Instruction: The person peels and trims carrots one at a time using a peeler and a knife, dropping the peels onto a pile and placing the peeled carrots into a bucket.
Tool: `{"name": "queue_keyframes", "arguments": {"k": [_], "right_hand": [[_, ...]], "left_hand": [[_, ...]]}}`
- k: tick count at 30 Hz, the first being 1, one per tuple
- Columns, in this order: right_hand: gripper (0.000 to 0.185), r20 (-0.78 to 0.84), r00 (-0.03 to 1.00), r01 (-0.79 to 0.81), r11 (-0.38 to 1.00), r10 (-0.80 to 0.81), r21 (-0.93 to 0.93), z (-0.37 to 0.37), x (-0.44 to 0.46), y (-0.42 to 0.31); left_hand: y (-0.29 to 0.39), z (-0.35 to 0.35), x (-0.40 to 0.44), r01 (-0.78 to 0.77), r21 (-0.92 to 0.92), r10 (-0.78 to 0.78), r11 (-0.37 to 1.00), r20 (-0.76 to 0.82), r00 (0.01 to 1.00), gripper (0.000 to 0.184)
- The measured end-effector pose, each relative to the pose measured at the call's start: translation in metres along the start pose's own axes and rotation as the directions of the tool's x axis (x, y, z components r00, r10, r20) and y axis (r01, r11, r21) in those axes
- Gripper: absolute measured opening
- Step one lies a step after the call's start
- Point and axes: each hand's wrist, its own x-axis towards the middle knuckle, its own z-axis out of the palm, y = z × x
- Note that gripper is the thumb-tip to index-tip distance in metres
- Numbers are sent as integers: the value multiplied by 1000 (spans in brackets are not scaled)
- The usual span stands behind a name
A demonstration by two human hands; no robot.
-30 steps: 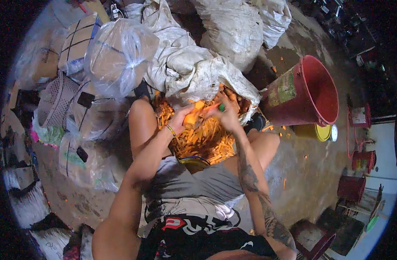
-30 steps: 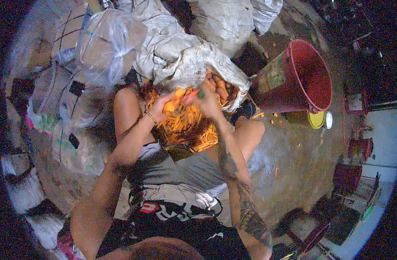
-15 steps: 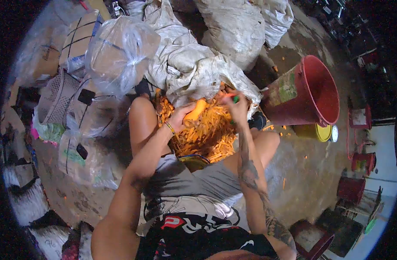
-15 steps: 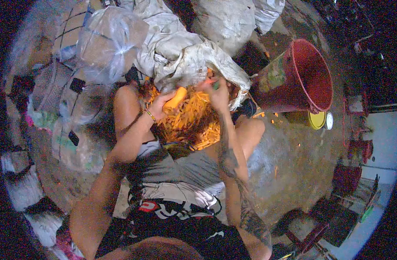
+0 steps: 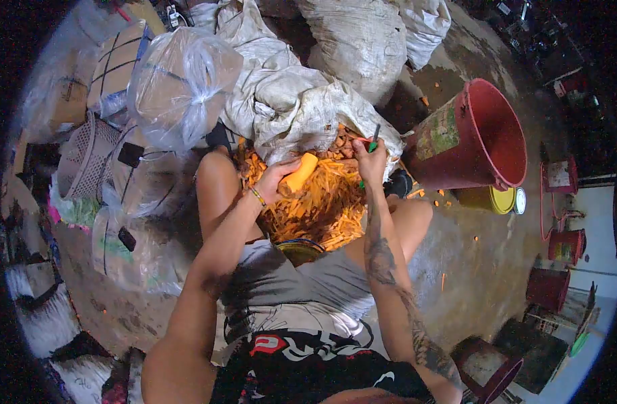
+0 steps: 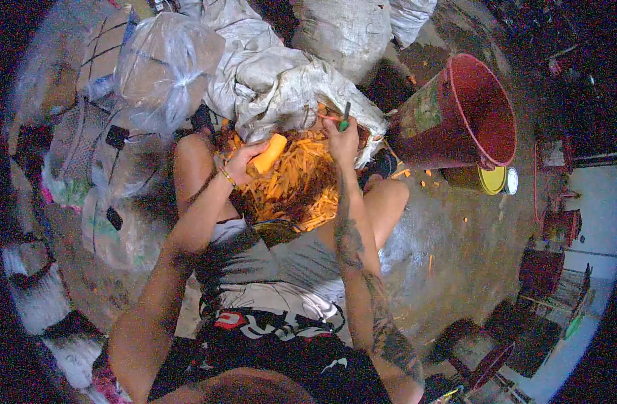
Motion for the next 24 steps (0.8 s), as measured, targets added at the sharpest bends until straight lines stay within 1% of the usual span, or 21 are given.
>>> {"name": "queue_keyframes", "arguments": {"k": [1, 2, 3, 4, 5, 6, 7, 9, 10, 11, 12, 14, 15, 16, 17, 19, 20, 21, 22, 23, 24], "right_hand": [[47, 113, 980, 178, 977, -165, -115, 4, -12, -13], [45, 243, 919, 363, 909, -311, -206, 11, -31, -22], [43, 378, 823, 536, 800, -424, -271, 18, -48, -26], [42, 359, 815, 564, 764, -455, -314, 21, -49, -24], [42, 339, 806, 587, 726, -485, -358, 23, -50, -23], [43, 234, 889, 456, 805, -393, -379, 18, -31, -12], [43, 126, 948, 318, 866, -292, -385, 11, -11, 1], [45, 74, 992, 108, 983, -98, -148, 8, 1, 9], [45, 151, 958, 265, 953, -243, -147, 14, -10, 1], [46, 229, 897, 415, 900, -379, -134, 20, -25, -6], [44, 277, 865, 479, 854, -419, -203, 21, -34, -13], [40, 369, 789, 604, 732, -492, -315, 25, -51, -28], [37, 249, 842, 538, 783, -478, -312, 22, -29, -5], [31, 60, 948, 315, 895, -313, -315, 15, -9, 3], [32, -57, 974, 204, 961, -218, -188, 8, -6, -12], [37, 77, 956, 293, 924, -283, -246, 13, -13, -11], [40, 208, 811, 584, 757, -546, -292, 24, -24, -12], [43, 341, 589, 807, 512, -733, -295, 31, -46, -24], [51, 473, 746, 645, 686, -469, -336, 26, -63, -38], [51, 353, 849, 519, 744, -393, -420, 24, -52, -33], [51, 220, 929, 369, 792, -297, -487, 17, -33, -22]], "left_hand": [[1, 2, 0, -47, 0, 47, 999, -9, 999, 42], [1, 7, 0, -99, -1, 99, 995, -18, 995, 42], [-1, 10, 1, -145, -3, 145, 989, -26, 989, 42], [-2, 9, 6, -165, 65, 164, 984, 28, 986, 43], [-2, 6, 7, -115, 62, 115, 991, 4, 993, 44], [-2, 3, 5, -57, 54, 59, 997, -24, 998, 45], [-3, 1, 4, -4, 44, 6, 999, -49, 999, 46], [-4, -4, 5, -17, 21, 17, 1000, 7, 1000, 46], [-2, -7, 7, -50, 4, 50, 999, 46, 998, 45], [-2, -9, 9, -83, -17, 84, 996, 83, 993, 45], [-7, -6, 17, -148, -26, 146, 989, -64, 987, 44], [2, 4, 8, -104, 56, 105, 993, -12, 994, 44], [0, 8, 1, -74, 90, 74, 993, 7, 997, 44], [-2, 9, 1, -50, 47, 54, 998, -89, 995, 43], [-5, 3, 5, -44, 19, 44, 999, -20, 999, 43], [0, -9, 6, -34, -22, 36, 999, 113, 993, 43], [1, -7, 6, -95, 30, 93, 995, 80, 992, 44], [1, -4, 11, -116, 43, 113, 992, 63, 992, 45], [-3, -1, 16, -131, 58, 129, 990, 45, 991, 45], [-8, -1, 17, -140, 68, 138, 988, 22, 990, 45], [-3, 3, 7, -149, 132, 147, 980, 26, 989, 47]]}}
